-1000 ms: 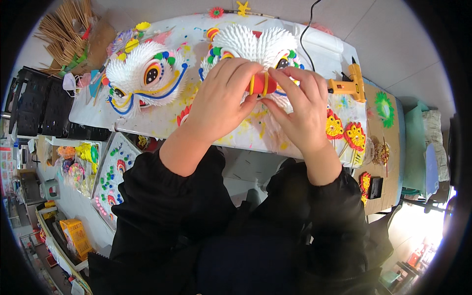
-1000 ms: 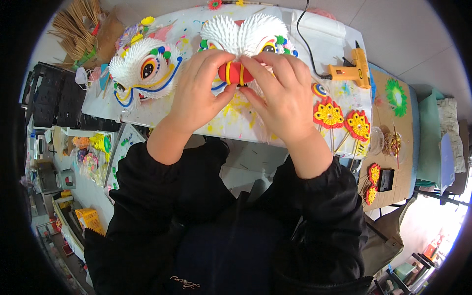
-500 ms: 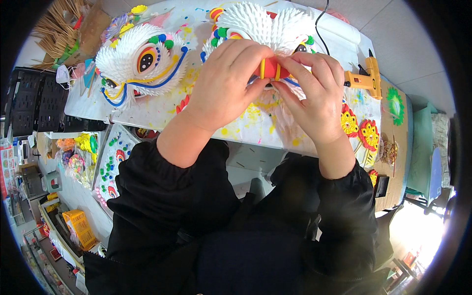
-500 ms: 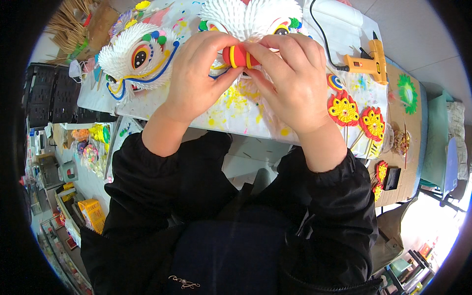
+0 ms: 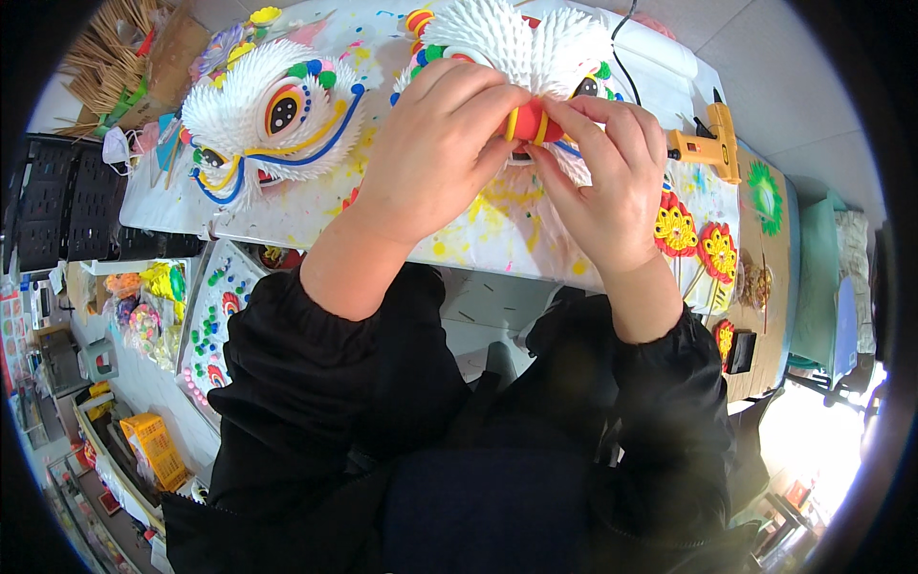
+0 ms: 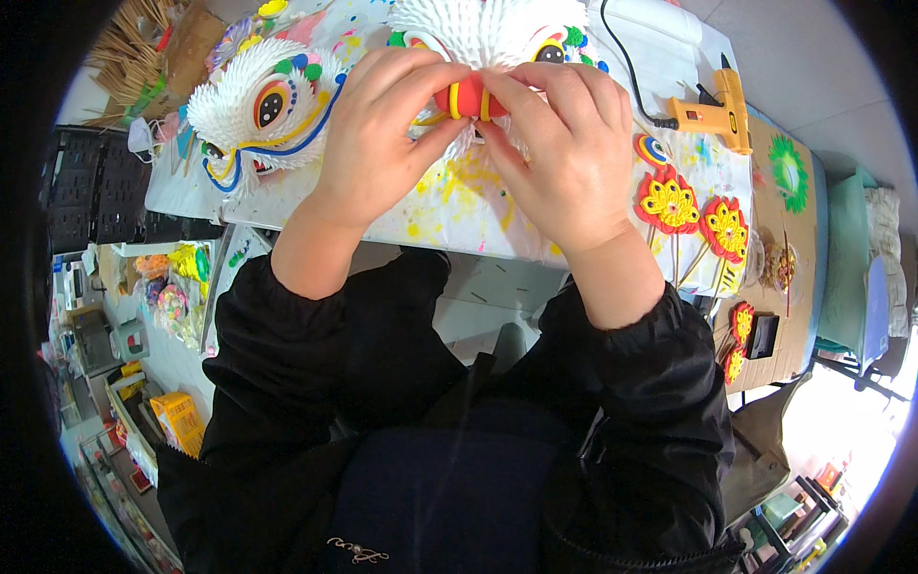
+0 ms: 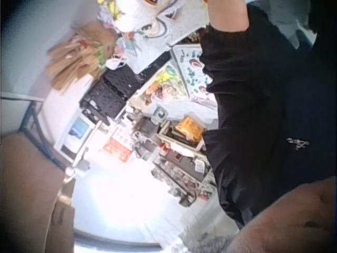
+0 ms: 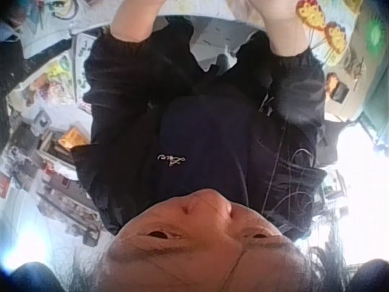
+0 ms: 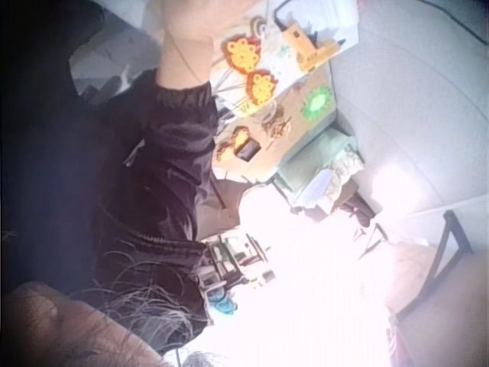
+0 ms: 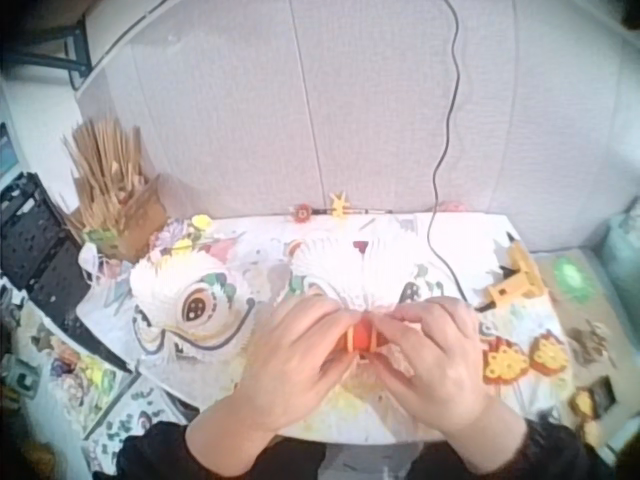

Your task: The person assembles decorative lion dance masks by applying hot glue to small colored foam pieces and attaching them to the mask's nose and forehead areas. They repeatedly pick up pieces, apply glue, and press them into place on two white masks with colorful painted details.

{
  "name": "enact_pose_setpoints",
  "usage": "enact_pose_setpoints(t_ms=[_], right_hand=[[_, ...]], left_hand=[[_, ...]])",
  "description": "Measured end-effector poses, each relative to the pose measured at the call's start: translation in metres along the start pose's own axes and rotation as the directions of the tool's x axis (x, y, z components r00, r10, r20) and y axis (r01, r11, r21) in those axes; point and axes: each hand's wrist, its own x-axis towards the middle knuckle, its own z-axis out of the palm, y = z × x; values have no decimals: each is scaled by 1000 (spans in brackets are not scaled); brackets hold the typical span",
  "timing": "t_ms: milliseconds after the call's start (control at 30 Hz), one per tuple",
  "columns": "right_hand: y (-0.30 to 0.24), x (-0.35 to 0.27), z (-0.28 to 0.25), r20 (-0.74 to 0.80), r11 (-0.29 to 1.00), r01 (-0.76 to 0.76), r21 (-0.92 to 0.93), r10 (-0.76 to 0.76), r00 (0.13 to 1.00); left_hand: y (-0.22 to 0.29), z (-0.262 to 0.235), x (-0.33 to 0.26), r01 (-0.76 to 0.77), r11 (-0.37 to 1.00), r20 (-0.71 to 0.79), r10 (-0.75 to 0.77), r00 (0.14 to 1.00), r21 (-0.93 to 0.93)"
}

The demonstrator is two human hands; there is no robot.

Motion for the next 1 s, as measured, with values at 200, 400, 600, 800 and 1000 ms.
enact_pose_setpoints(t_ms=[200,400,600,800,1000], right_hand=[[-7,-2,1,-17,999,-22,-29,21,1000],[-14,-5,7,-24,995,-4,-99,1,1000],[-19,-7,6,22,987,-28,-159,31,999],[-29,-2,5,52,967,-36,-253,51,997],[-24,1,5,74,962,42,-270,-23,997]], left_hand=[[0,1,0,-5,1000,-23,5,1000,-2],[-1,1,0,-16,1000,-49,15,999,-20],[-21,-26,22,95,995,-56,-97,994,-31],[-48,-31,100,97,993,386,-64,920,-67],[-43,-9,129,444,896,642,-335,689,-10]])
